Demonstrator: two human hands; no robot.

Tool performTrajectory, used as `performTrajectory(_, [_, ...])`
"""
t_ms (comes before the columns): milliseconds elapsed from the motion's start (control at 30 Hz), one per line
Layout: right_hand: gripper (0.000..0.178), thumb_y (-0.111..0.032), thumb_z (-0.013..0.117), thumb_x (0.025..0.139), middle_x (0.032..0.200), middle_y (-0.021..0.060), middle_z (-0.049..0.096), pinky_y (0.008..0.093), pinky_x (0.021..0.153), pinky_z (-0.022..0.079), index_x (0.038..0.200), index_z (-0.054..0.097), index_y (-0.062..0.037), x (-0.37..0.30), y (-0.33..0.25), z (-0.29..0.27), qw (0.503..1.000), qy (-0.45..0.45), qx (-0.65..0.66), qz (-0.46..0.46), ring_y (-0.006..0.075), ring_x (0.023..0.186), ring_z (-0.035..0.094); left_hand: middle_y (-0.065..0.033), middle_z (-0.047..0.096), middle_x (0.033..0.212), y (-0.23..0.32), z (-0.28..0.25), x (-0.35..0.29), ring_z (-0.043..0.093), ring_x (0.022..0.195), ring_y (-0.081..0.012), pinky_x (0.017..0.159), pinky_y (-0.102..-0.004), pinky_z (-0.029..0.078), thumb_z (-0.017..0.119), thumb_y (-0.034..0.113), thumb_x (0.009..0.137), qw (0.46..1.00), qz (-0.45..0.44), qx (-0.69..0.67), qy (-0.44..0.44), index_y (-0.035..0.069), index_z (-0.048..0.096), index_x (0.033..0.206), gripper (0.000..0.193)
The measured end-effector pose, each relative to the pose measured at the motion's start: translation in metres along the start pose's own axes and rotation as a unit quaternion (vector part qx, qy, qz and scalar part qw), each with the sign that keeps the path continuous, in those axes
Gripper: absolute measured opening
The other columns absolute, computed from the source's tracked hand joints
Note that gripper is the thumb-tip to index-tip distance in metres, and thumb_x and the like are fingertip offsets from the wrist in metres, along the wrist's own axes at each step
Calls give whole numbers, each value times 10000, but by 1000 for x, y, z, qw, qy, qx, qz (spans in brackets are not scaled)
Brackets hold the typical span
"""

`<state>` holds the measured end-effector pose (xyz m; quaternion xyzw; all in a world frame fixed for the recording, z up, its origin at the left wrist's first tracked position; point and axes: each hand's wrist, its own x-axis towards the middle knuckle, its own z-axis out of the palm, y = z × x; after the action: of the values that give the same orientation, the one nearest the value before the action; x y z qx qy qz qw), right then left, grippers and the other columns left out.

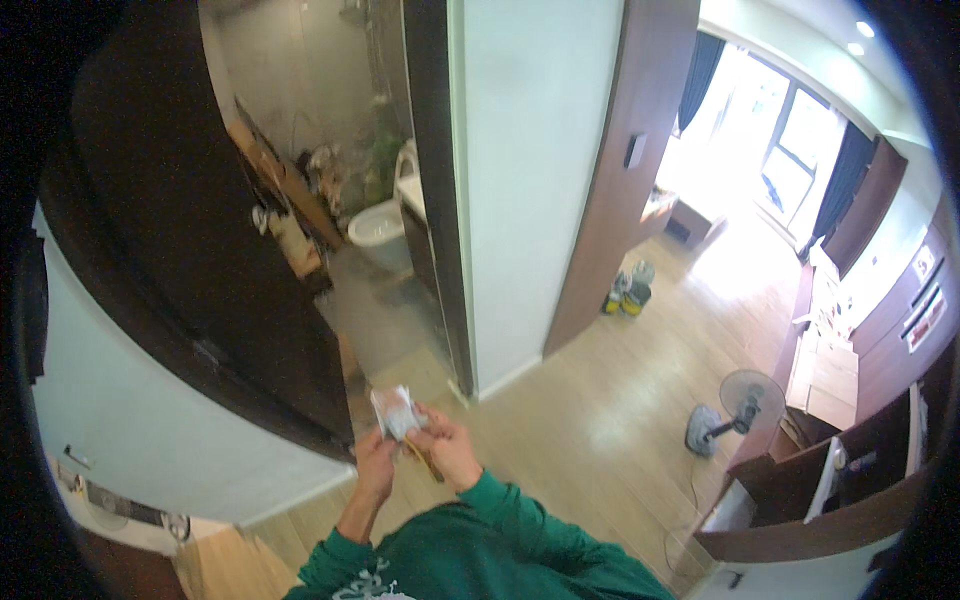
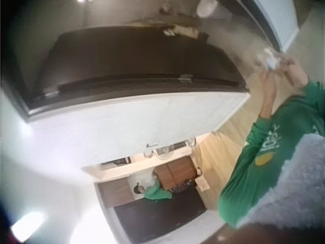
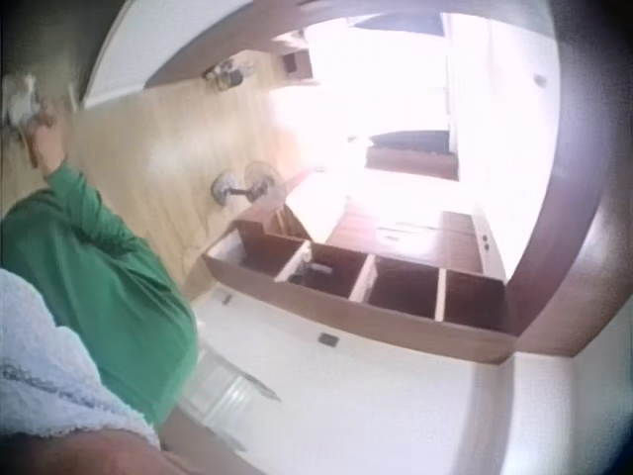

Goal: The person retrieves a paintbrush from a cabinet, wipes it with a plastic bag, then returns to the bathroom to rinse the brush in a sink and place it in a paint can. The person moves between a bathroom and a living area during the task.

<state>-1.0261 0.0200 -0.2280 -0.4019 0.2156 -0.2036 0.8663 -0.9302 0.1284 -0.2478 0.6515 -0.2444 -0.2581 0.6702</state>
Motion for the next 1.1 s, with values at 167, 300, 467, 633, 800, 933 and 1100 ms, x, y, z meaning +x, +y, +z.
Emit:
performTrajectory(167, [484,-6,614,886,960,108,672,268,639,508,1348,475,21,-5,-2,0,1000,12,7,-18,160,768,640,-13,661,885,-2,-5,-1,582,828,-99,779,-265,465,530,34,878,996,8,47,-71,3,658,1073,236])
performTrajectory(300, [471,-2,616,885,939,103,675,265,633,506,1337,484,30,-5,-10,4,998,-3,29,-47,158,733,644,-8,678,901,10,-4,2,590,828,-94,790,-273,470,550,53,889,994,53,36,-87,13,665,1080,227])
performTrajectory(467, [401,-1,622,883,996,105,665,281,658,526,1274,539,39,1,-21,7,995,-6,58,-85,163,738,650,-3,690,919,37,-5,10,595,831,-92,807,-269,472,564,108,927,988,55,81,-121,37,660,1162,263])
performTrajectory(633, [356,-14,622,889,1026,103,655,296,680,535,1233,553,41,2,-33,15,987,3,70,-143,168,842,647,-6,693,938,53,-1,25,586,831,-87,785,-261,471,572,150,945,984,66,89,-139,77,665,1178,261])
performTrajectory(800, [289,-42,611,903,1051,100,646,305,702,548,1176,559,36,-9,-48,18,990,13,88,-109,180,908,638,-26,686,1005,69,9,31,598,867,-102,797,-265,475,558,143,958,973,125,99,-164,34,629,1216,289])
performTrajectory(933, [226,-57,597,917,1035,99,639,322,718,558,1123,562,29,-18,-54,17,991,6,102,-90,185,889,640,-53,670,1065,83,17,24,608,886,-124,822,-283,481,530,138,970,974,92,114,-173,16,599,1245,309])
performTrajectory(1100, [214,-79,589,927,1001,95,637,330,723,560,1111,560,26,-16,-47,16,979,-2,136,-152,183,854,637,-60,623,1142,86,22,22,595,924,-126,818,-281,486,515,147,977,963,130,132,-194,-1,593,1229,303])
